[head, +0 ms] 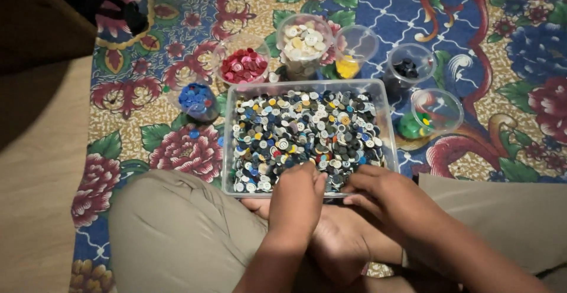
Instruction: Sorting a large collection of mixed buttons into smaller containers based on color or type.
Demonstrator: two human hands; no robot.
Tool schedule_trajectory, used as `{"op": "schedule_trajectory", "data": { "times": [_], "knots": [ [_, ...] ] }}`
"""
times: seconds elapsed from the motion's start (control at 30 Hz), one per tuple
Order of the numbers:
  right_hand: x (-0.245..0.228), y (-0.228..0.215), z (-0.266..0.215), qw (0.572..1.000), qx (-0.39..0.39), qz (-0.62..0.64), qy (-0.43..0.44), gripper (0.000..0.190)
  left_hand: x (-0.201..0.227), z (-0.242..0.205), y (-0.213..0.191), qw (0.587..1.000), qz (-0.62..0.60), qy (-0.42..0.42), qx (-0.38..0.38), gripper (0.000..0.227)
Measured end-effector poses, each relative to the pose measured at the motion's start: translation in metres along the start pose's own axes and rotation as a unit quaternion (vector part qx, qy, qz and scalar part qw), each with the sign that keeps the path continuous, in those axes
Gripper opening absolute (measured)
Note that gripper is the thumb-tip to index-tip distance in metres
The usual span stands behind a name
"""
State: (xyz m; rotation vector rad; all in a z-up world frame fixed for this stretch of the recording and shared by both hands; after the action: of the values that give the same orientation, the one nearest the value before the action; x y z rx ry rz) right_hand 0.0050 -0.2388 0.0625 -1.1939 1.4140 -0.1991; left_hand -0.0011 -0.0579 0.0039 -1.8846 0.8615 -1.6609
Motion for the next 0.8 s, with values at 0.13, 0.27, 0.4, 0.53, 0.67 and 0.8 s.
{"op": "schedule_trajectory", "data": {
  "times": [0.13,0.27,0.4,0.53,0.67,0.8],
  "knots": [
    [0.01,0.005,0.004,1.0,-0.006,0.007,-0.005,0.012,-0.002,-0.004,-0.015,1.0,0.008,-0.005,0.004,0.02],
    [0.024,0.011,0.009,1.0,-0.007,-0.002,-0.028,0.013,-0.004,-0.014,-0.034,0.997,0.063,-0.044,-0.014,0.032],
    [0.017,0.005,0.018,0.989,-0.056,0.09,0.105,0.02,-0.006,-0.02,-0.038,0.995,0.055,-0.073,-0.048,0.036],
    [0.021,0.006,0.047,0.997,-0.021,-0.01,0.075,0.022,0.013,-0.003,-0.055,0.987,0.073,-0.143,0.011,0.056],
    [0.013,0.027,0.064,0.993,0.021,-0.046,0.104,0.063,0.006,0.016,-0.046,0.953,0.045,-0.291,-0.072,0.083],
    [0.024,0.043,0.071,0.991,0.002,-0.055,0.121,0.066,-0.014,0.04,-0.008,0.96,0.001,-0.269,-0.072,0.065]
  ]
}}
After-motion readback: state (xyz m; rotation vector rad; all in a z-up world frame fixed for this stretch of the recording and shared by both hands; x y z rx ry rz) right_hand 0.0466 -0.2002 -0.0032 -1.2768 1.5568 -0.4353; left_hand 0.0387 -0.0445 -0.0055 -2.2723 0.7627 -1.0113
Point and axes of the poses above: each hand's wrist, its own z-axis towards the middle knuckle, its own y-axis out of the palm, x = y × z, the point moved 2 cm from there along z, towards the middle knuckle, and after that the axes turned 6 degrees about -x, right-handed, at the moved point
